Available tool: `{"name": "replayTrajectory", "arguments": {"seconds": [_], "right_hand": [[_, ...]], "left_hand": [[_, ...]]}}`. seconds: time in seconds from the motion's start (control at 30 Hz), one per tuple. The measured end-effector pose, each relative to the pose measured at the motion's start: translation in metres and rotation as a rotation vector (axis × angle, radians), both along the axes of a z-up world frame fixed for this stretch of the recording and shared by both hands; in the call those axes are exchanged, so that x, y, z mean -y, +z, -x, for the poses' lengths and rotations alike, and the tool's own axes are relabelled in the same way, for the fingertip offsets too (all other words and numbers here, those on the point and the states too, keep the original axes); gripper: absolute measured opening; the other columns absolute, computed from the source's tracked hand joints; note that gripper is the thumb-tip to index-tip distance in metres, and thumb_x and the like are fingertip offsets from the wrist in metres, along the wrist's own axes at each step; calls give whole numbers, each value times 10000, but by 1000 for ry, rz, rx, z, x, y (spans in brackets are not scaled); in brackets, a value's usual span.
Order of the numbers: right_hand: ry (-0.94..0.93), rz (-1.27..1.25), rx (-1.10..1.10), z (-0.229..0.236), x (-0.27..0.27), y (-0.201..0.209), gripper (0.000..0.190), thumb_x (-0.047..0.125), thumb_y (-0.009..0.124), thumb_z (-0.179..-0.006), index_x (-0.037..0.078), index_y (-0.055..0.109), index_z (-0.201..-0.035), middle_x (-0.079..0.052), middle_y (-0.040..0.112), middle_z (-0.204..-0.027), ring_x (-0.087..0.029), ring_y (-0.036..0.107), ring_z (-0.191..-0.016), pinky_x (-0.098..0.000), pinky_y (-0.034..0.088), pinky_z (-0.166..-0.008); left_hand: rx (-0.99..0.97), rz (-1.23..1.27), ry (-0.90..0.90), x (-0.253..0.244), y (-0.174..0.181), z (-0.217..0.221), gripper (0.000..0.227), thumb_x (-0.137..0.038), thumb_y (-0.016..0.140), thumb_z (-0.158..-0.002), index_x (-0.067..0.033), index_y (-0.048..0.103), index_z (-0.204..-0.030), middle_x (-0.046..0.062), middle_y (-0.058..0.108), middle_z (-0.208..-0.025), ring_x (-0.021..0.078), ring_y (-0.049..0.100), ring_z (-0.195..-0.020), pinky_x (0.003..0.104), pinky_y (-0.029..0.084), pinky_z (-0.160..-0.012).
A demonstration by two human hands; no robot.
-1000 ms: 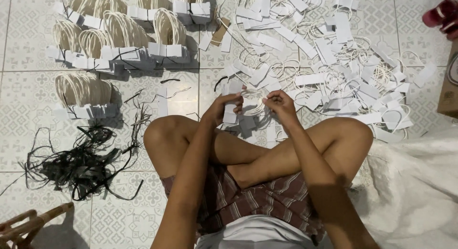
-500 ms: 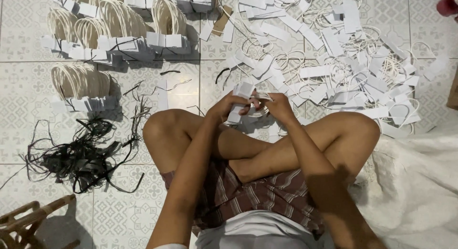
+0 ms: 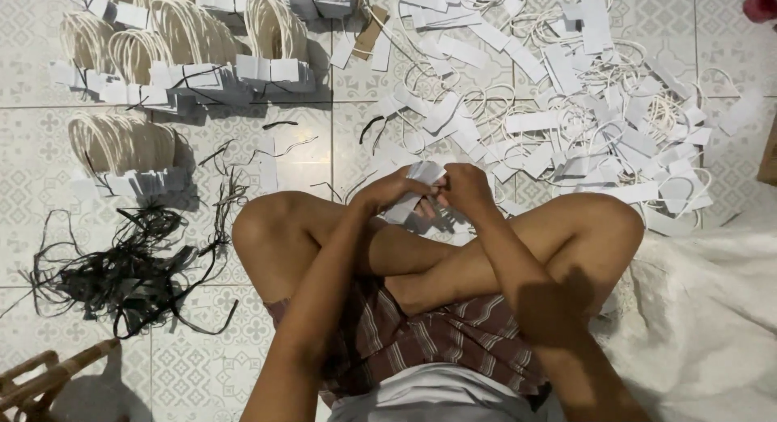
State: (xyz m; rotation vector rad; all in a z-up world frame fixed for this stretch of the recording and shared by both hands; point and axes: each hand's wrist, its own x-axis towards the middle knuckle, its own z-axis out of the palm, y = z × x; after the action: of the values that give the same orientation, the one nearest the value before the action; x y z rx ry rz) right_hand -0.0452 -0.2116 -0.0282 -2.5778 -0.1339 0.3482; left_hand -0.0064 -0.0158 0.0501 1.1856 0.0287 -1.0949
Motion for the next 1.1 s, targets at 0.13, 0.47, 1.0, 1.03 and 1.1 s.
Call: {"name": "replayTrajectory", "arguments": {"seconds": [0.13, 0.47, 1.0, 1.03, 1.1], "right_hand": [[-89, -99, -9, -5, -2, 2, 81, 25, 731, -787, 35, 758, -863, -158, 723, -748, -405, 725, -813, -489, 582, -694], [-417, -555, -12, -15, -7, -31, 190, -25, 584, -842, -168, 692, -779, -324, 626, -653, -341, 636, -663, -470, 519, -579], [-626, -203, -221, -29, -9, -19, 220, 72, 630, -904, -112, 706, -810, -282, 685, -701, -433, 739, -761, -534, 572, -646], [-624, -202, -221, -28, -11, -9, 220, 72, 630, -904, -112, 706, -810, -282, 685, -701, -433, 739, -761, -534, 572, -646], [-590, -216, -167, -25, -16, 9, 292, 147, 695, -901, -136, 718, -834, -343, 685, -758, -522, 713, -861, -590, 572, -710]], "left_hand": [[-65, 33, 61, 4, -7, 1, 549, -167, 825, -789, -12, 606, -1268, 193, 710, -901, 301, 724, -739, 370, 594, -639], [-63, 578, 322, -1, -43, -13, 994, -836, 409, -872, -288, 115, -1648, 216, 357, -1601, 416, 487, -1375, 564, 417, -1149], [310, 76, 111, 27, -9, 2, 379, -315, 791, -943, -45, 686, -1188, 66, 721, -909, 105, 634, -773, 311, 502, -876], [310, 77, 114, 26, -10, 0, 379, -315, 791, -943, -45, 686, -1188, 66, 721, -909, 105, 634, -773, 311, 502, -876], [371, -22, 137, 24, -13, -4, 445, -495, 517, -1076, -115, 684, -917, 50, 679, -738, 113, 591, -739, 319, 461, -827]]}}
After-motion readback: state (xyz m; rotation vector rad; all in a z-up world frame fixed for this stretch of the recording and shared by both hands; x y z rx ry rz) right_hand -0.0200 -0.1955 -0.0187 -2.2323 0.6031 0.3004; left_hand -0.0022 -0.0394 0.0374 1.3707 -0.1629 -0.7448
